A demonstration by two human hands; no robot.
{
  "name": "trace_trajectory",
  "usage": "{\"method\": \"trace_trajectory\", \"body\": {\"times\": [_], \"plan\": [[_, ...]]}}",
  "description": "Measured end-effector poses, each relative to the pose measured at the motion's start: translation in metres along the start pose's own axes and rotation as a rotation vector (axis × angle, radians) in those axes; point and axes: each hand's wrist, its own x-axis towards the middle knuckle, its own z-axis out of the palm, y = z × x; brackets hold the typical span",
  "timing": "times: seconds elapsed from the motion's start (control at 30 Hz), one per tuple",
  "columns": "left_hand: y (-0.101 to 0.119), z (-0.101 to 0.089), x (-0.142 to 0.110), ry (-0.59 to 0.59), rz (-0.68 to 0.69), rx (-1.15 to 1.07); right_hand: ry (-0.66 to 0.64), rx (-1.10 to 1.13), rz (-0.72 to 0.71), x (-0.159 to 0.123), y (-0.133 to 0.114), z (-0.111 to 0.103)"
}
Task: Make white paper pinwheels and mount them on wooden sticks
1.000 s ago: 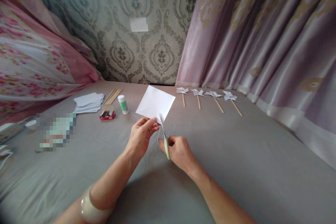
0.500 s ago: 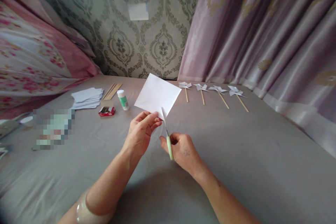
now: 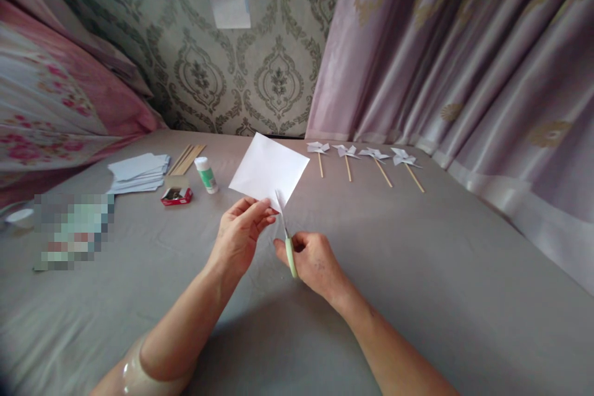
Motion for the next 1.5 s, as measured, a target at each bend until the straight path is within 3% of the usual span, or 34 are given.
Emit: {"method": "trace_trajectory", "body": {"times": [0.8, 1.5], "plan": [[-0.008, 0.008, -0.012, -0.089, -0.021, 0.095, -0.023, 0.046, -0.075, 0.000, -0.003, -0.009], [-0.005, 0.008, -0.011, -0.060, -0.014, 0.106, 0.052, 0.023, -0.053, -0.002, -0.002, -0.010]]}}
